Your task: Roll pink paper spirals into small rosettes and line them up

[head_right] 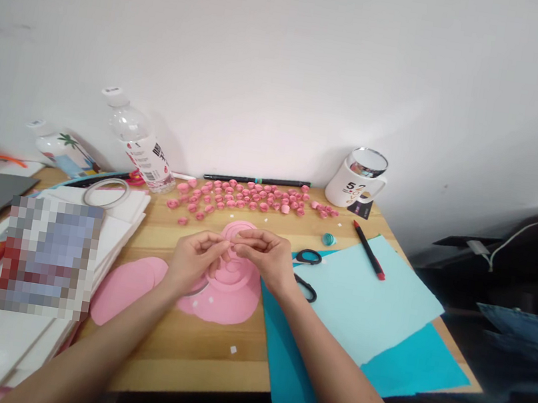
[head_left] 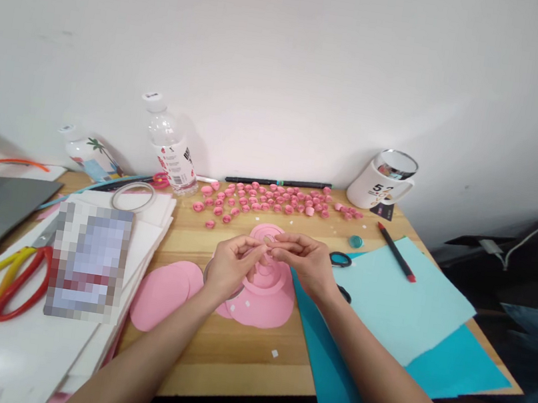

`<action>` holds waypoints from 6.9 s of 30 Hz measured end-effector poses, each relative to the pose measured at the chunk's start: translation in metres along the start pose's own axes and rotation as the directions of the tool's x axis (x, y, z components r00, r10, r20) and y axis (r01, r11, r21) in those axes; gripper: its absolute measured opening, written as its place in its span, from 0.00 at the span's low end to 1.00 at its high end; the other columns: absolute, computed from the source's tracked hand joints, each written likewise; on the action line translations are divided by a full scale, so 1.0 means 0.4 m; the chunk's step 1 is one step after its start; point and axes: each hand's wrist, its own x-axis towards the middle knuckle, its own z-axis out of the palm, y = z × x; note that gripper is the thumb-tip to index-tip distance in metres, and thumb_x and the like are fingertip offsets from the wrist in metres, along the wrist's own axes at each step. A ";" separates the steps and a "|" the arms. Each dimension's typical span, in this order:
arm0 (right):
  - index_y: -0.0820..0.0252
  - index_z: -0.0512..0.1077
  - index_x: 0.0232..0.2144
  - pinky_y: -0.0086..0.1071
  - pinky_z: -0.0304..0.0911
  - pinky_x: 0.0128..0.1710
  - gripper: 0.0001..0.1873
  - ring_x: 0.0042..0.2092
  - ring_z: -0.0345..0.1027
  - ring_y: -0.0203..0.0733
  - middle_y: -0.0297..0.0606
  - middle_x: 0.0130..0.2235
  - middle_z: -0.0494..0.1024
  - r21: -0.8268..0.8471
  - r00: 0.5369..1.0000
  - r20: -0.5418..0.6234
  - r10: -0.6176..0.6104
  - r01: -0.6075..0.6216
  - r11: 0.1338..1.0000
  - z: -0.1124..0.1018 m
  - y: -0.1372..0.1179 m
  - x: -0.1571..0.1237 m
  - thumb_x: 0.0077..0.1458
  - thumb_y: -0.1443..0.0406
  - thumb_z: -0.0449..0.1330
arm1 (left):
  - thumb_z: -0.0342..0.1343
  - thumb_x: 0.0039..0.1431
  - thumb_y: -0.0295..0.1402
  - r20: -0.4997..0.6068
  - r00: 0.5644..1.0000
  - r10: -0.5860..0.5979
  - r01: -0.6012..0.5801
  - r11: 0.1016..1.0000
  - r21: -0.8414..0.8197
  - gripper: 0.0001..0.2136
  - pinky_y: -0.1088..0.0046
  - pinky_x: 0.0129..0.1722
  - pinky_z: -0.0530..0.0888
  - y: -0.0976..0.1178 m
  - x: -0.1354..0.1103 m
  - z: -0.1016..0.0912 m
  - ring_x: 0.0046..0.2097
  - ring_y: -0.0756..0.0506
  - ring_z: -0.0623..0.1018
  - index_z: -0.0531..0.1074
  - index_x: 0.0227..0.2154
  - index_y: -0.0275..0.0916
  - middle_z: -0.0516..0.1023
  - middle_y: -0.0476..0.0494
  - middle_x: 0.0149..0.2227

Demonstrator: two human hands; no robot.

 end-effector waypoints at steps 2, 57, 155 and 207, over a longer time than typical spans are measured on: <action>0.62 0.76 0.29 0.36 0.69 0.35 0.17 0.29 0.74 0.41 0.39 0.29 0.81 0.004 1.000 -0.007 -0.002 0.002 1.000 0.000 0.001 0.000 0.31 0.65 0.71 | 0.59 0.47 0.39 0.004 1.000 0.004 -0.004 1.000 0.003 0.12 0.80 0.14 0.61 0.001 0.000 0.000 0.14 0.56 0.65 0.71 0.26 0.33 0.75 0.49 0.20; 0.53 0.77 0.35 0.33 0.67 0.33 0.10 0.38 0.70 0.41 0.38 0.36 0.77 -0.236 0.928 0.281 -0.243 0.312 0.920 -0.009 0.001 -0.005 0.46 0.62 0.64 | 0.55 0.53 0.39 0.208 0.978 -0.011 0.016 1.000 -0.024 0.14 0.79 0.18 0.65 0.007 -0.002 -0.011 0.17 0.54 0.69 0.69 0.21 0.33 0.71 0.49 0.17; 0.61 0.76 0.23 0.32 0.67 0.31 0.13 0.26 0.70 0.36 0.35 0.24 0.78 -0.086 1.000 0.024 0.011 -0.009 0.996 -0.017 0.005 0.010 0.32 0.62 0.71 | 0.55 0.52 0.34 0.075 0.996 0.038 -0.044 0.995 0.089 0.08 0.78 0.22 0.69 0.007 -0.009 0.008 0.20 0.52 0.72 0.73 0.27 0.34 0.76 0.46 0.22; 0.60 0.76 0.24 0.30 0.66 0.33 0.10 0.27 0.70 0.34 0.34 0.25 0.78 0.009 0.995 0.070 0.075 -0.076 0.997 -0.032 0.008 0.019 0.33 0.66 0.71 | 0.56 0.51 0.34 0.055 0.998 0.021 -0.024 0.998 0.050 0.07 0.78 0.22 0.67 0.008 0.000 0.004 0.19 0.53 0.71 0.71 0.26 0.34 0.73 0.50 0.18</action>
